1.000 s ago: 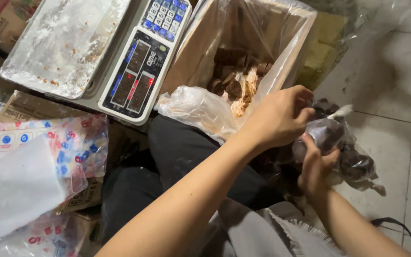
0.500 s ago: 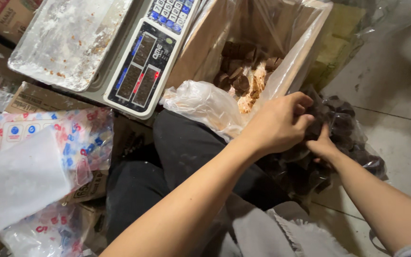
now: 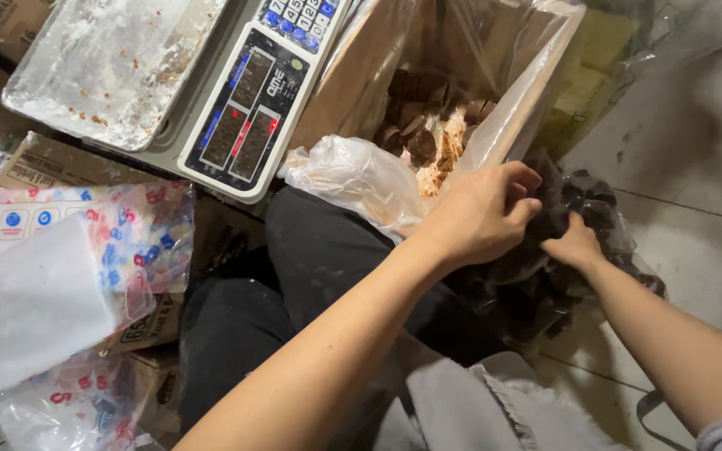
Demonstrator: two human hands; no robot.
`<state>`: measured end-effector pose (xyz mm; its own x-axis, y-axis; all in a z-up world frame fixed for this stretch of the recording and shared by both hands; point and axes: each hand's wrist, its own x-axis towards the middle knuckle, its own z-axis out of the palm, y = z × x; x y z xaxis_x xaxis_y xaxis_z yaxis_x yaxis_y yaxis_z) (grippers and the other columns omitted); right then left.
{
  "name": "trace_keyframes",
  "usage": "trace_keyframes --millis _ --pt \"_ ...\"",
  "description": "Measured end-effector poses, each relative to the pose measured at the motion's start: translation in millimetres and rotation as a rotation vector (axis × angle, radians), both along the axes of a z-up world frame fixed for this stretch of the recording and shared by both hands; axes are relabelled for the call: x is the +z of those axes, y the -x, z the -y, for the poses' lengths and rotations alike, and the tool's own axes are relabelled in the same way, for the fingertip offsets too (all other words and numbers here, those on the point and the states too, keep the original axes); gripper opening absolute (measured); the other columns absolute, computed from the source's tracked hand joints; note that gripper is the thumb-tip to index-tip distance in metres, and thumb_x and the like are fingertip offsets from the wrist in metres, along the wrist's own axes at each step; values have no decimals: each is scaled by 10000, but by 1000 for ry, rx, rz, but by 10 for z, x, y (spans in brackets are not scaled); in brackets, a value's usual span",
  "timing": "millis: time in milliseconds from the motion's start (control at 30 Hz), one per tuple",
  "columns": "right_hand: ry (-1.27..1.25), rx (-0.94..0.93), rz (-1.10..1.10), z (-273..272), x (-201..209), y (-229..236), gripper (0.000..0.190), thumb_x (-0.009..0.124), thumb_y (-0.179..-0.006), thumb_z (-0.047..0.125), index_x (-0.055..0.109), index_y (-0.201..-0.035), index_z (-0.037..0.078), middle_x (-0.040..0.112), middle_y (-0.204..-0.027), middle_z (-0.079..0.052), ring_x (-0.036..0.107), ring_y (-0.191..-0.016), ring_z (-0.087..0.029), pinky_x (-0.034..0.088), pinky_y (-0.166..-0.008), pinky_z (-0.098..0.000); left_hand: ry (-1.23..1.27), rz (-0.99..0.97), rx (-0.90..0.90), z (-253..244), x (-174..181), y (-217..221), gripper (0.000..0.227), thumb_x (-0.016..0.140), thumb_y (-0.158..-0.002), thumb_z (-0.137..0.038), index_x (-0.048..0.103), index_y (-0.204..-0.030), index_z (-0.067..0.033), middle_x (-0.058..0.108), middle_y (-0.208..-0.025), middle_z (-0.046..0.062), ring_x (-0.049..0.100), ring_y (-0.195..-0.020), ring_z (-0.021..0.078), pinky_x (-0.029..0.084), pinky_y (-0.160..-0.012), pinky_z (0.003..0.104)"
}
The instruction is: The person weighs dark cylindrical food items on a digital scale, then places them into small plastic bags and ties them shut. They repeat this process for multiple items, handling each one individually.
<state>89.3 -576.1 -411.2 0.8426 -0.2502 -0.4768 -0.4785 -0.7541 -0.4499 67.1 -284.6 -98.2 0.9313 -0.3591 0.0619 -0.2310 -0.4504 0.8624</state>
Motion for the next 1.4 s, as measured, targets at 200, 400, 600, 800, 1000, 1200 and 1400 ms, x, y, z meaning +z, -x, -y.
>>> trace_keyframes --millis 200,400,600,800,1000,1200,1400 --pt "-102 70 92 144 -29 11 1007 863 -652 285 413 -1522 54 633 -1373 -233 615 -1270 -382 482 -1058 -447 27 17 4 -64 -6 9 287 690 -857 -192 720 -1094 -33 780 -1008 176 762 -955 322 592 -867 389" --pt "73 36 216 115 217 -17 938 915 -674 309 499 -1471 41 599 -1379 -264 576 -1277 -407 463 -1056 -463 2 50 56 -254 74 24 286 693 -871 -189 713 -1108 -29 766 -1037 187 749 -975 341 581 -874 399" --pt "-49 32 738 -293 945 -168 554 852 -844 172 622 -1336 61 625 -1254 -198 632 -1129 -334 518 -984 -439 -164 235 232 -566 189 69 250 706 -850 -180 739 -1066 -59 706 -1041 194 657 -1011 394 513 -898 465" --pt "-185 121 1055 -936 2035 -334 414 792 -933 40 610 -1304 54 565 -1267 -123 611 -1162 -234 538 -1043 -383 -188 229 285 -840 231 56 240 703 -851 -204 746 -1052 -80 690 -1052 177 623 -1025 402 491 -933 467" --pt "-309 133 994 -1539 2738 -358 355 765 -942 83 630 -1270 84 533 -1232 -54 580 -1140 -185 577 -925 -335 -213 256 339 -1019 229 63 196 696 -851 -209 767 -1001 -105 702 -1048 162 585 -1031 417 464 -963 466" --pt "-362 281 972 -1836 2828 -461 330 773 -940 93 643 -1243 69 575 -1216 -69 607 -1140 -185 520 -1039 -352 -216 305 371 -1194 260 -6 219 703 -845 -210 765 -1030 -111 703 -1060 159 567 -1074 416 453 -989 474" --pt "-407 281 836 -2009 2648 -583 364 790 -874 82 645 -1207 62 608 -1146 -57 619 -1049 -162 526 -964 -330 -263 260 392 -1352 284 -213 260 712 -828 -224 752 -1055 -104 689 -1114 157 524 -1165 420 459 -983 492"
